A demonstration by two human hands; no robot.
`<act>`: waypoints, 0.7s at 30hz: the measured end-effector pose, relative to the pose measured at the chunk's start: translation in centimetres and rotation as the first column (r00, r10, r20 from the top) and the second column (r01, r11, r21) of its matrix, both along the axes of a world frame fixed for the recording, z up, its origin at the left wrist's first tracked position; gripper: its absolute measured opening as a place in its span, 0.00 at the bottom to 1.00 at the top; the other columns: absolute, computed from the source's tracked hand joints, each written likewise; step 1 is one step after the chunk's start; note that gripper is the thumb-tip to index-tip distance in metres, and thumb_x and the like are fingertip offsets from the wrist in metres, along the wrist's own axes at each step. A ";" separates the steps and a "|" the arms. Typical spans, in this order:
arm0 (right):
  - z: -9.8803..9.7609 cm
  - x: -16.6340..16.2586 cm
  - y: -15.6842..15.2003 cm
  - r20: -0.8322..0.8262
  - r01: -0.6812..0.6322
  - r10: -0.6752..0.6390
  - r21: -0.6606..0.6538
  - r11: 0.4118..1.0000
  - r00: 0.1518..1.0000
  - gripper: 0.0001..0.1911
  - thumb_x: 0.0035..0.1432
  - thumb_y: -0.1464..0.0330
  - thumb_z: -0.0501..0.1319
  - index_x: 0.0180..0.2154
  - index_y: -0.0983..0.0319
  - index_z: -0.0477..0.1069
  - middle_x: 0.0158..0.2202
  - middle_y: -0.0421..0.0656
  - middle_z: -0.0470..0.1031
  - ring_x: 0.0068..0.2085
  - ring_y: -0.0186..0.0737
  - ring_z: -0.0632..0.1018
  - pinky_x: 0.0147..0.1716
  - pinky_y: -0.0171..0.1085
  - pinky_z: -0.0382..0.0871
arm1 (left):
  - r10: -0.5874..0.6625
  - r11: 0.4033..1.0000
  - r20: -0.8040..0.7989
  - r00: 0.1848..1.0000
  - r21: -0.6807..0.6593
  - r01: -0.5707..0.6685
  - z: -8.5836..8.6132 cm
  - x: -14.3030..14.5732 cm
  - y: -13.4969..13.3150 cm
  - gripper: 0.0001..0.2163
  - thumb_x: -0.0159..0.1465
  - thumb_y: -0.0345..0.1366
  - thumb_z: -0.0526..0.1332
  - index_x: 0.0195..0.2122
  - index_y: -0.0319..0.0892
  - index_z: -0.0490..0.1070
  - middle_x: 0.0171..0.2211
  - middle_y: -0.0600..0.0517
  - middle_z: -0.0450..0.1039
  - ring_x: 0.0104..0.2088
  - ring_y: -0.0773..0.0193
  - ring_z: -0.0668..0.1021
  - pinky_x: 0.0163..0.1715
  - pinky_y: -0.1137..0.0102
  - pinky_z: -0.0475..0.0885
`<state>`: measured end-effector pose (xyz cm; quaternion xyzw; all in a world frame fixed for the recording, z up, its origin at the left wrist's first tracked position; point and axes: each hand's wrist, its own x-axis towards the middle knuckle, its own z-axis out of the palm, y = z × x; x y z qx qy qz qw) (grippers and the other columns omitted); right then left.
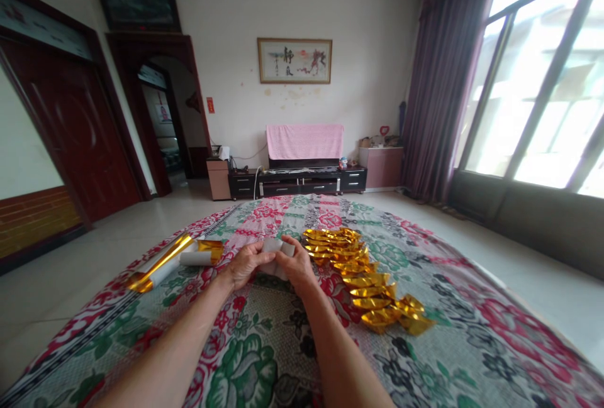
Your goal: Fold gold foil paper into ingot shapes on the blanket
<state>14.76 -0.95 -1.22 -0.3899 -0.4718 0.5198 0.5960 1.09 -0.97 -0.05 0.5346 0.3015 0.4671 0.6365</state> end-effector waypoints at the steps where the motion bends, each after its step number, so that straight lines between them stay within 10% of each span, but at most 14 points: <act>1: 0.1 0.0 -0.1 -0.008 -0.004 0.004 -0.008 1.000 1.000 0.35 0.34 0.62 0.67 0.47 0.65 0.64 0.23 0.37 0.72 0.23 0.32 0.71 0.24 0.32 0.66 | 0.002 1.000 -0.002 1.000 0.001 -0.002 0.1 0.0 0.0 0.23 0.46 0.37 0.68 0.44 0.36 0.71 0.30 0.48 0.76 0.30 0.62 0.76 0.32 0.70 0.67; 21: -0.5 0.0 0.1 0.067 0.038 -0.041 0.044 0.998 0.997 0.19 0.40 0.66 0.60 0.38 0.64 0.69 0.27 0.40 0.74 0.26 0.36 0.72 0.24 0.33 0.66 | 0.320 0.946 -0.054 0.946 0.074 -0.316 -0.3 -0.3 1.1 0.20 0.46 0.36 0.65 0.40 0.34 0.72 0.24 0.51 0.74 0.23 0.66 0.73 0.23 0.75 0.64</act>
